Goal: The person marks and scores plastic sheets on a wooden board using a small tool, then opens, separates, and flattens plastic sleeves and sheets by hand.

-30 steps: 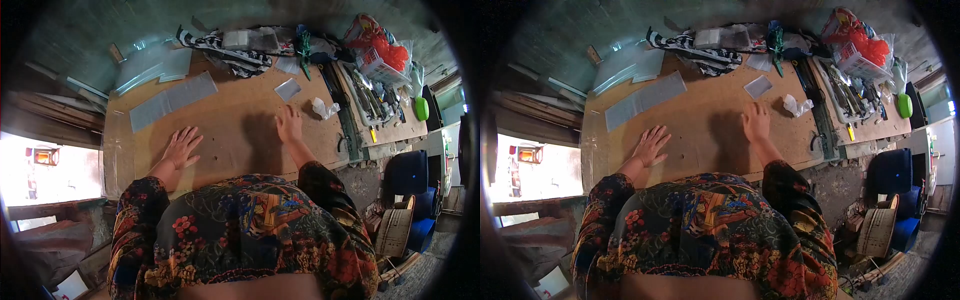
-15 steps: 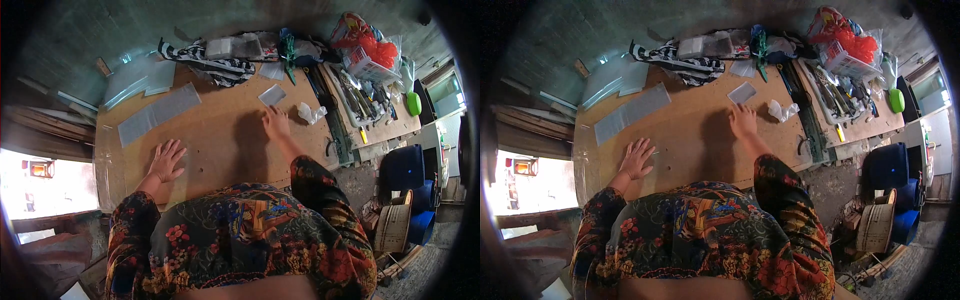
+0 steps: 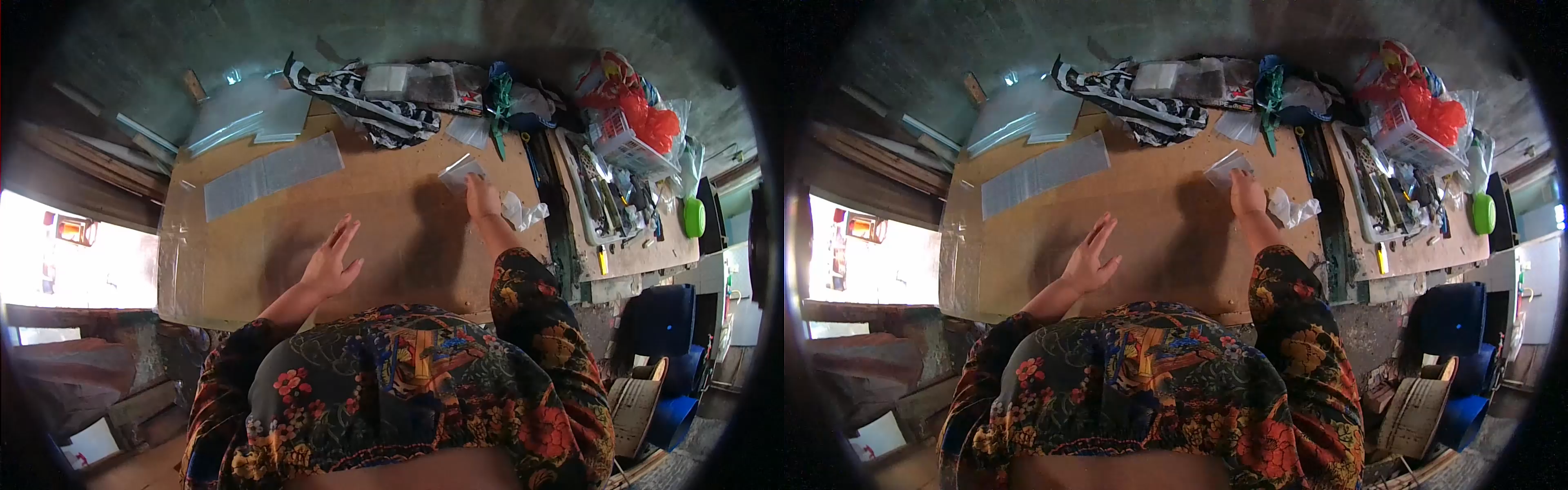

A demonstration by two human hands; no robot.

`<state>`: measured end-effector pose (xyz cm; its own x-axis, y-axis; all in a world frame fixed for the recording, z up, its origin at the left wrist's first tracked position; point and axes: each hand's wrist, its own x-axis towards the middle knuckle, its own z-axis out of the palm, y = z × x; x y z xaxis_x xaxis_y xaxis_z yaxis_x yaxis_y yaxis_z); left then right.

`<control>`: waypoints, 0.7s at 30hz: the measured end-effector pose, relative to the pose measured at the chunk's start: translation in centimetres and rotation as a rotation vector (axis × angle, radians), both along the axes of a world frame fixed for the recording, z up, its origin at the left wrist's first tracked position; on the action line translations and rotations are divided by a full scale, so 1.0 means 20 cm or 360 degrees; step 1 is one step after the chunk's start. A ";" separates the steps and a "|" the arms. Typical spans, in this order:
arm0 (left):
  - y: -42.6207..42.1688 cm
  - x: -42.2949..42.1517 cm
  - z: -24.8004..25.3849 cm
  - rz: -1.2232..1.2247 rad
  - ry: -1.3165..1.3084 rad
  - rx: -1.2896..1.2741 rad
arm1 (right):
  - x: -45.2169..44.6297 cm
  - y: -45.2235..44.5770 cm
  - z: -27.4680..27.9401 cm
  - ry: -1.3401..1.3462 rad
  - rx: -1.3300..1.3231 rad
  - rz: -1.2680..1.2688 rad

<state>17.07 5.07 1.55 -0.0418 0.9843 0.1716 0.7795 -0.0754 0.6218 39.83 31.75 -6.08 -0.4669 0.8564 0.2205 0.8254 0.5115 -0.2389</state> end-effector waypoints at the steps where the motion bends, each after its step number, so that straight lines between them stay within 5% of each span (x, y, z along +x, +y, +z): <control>1: 0.02 0.03 0.02 0.0013 -0.0004 0.0000 | 0.01 0.01 0.00 0.0267 0.0040 -0.0009; 3: 0.09 0.10 0.07 0.0159 -0.0593 -0.0372 | 0.03 0.03 0.02 0.0535 0.0075 -0.0009; 5: 0.16 0.16 0.06 0.0144 -0.0835 -0.0415 | 0.03 0.04 0.08 0.1469 -0.0889 -0.0222; 8: 0.32 0.27 0.01 0.0277 -0.1245 -0.0420 | 0.02 -0.17 0.32 0.1819 -0.1288 0.0147; 12: 0.46 0.44 0.16 0.0289 -0.1908 -0.0547 | 0.01 -0.36 0.46 0.1549 -0.1192 0.0177; 14: 0.48 0.47 0.19 0.0294 -0.1848 -0.0547 | 0.02 -0.40 0.42 0.1452 -0.1231 0.0500; 21: 0.44 0.47 0.15 0.0462 -0.1784 -0.0534 | 0.10 -0.47 0.43 0.1816 -0.1715 0.0448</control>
<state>26.44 13.93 4.58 -0.2310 0.9021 -0.3644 -0.2450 0.3086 0.9191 41.86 22.28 2.60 -0.6515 0.7549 -0.0751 -0.1191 -0.1996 -0.9726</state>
